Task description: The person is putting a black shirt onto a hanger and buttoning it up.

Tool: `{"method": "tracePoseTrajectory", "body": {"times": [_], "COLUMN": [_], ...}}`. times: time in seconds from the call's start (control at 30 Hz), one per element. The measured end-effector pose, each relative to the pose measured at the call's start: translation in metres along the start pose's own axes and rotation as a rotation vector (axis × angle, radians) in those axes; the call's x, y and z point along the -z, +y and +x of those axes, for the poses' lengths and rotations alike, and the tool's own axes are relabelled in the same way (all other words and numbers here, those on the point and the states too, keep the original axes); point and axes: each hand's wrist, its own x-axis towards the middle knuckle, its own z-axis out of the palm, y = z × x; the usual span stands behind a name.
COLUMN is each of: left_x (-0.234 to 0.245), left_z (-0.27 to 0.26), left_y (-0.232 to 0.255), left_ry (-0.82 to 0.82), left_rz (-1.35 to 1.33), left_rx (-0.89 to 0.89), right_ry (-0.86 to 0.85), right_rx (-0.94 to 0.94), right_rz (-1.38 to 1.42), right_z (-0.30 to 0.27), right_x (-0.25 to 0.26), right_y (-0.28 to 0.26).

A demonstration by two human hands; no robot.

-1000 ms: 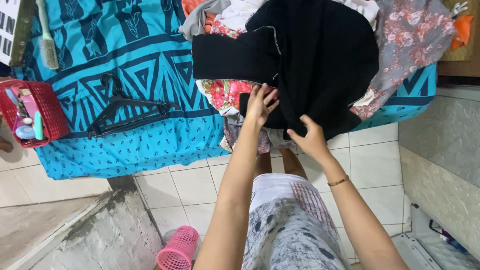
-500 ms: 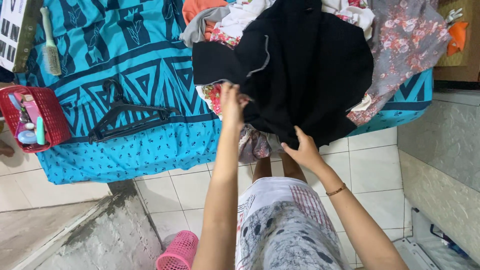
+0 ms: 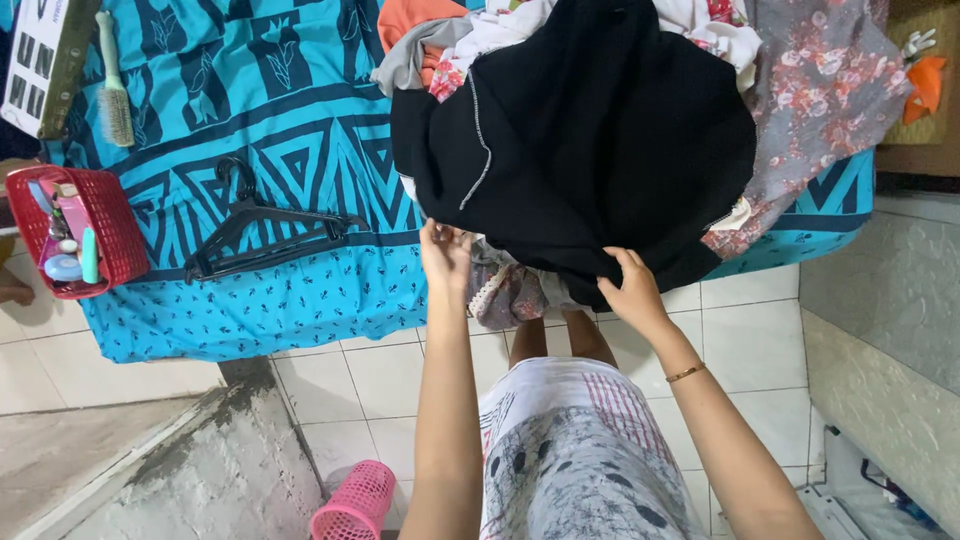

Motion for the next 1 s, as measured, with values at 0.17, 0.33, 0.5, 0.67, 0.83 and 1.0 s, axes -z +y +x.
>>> {"method": "tracePoseTrajectory", "body": {"times": [0.17,0.33,0.5,0.67,0.83,1.0], "left_x": [-0.05,-0.087,-0.138,-0.134,-0.136,-0.121], "left_z": [-0.032,-0.041,-0.082,-0.122,-0.172,-0.192], "left_y": [-0.004,-0.014,-0.041,-0.087,-0.123,-0.138], "left_ry": [-0.252,-0.176,-0.356,-0.401,-0.724,-0.886], "left_rz": [0.028,0.051,0.486,1.379,1.508,1.694], "left_rx": [0.021,0.043,-0.439,-0.797,-0.679,-0.69], "right_ry": [0.059,0.053,0.082,0.14,0.239,0.445], "right_rx": [0.151,0.163,0.263,0.239,0.22,0.394], "right_rz": [-0.011,0.014,0.132,0.26,0.277,-0.014], "right_z": [-0.002,-0.001,0.0,0.005,0.013,0.01], "right_x": [-0.01,-0.016,-0.012,0.001,0.005,0.022], "right_y": [-0.004,-0.018,-0.033,-0.04,-0.025,-0.044]}}
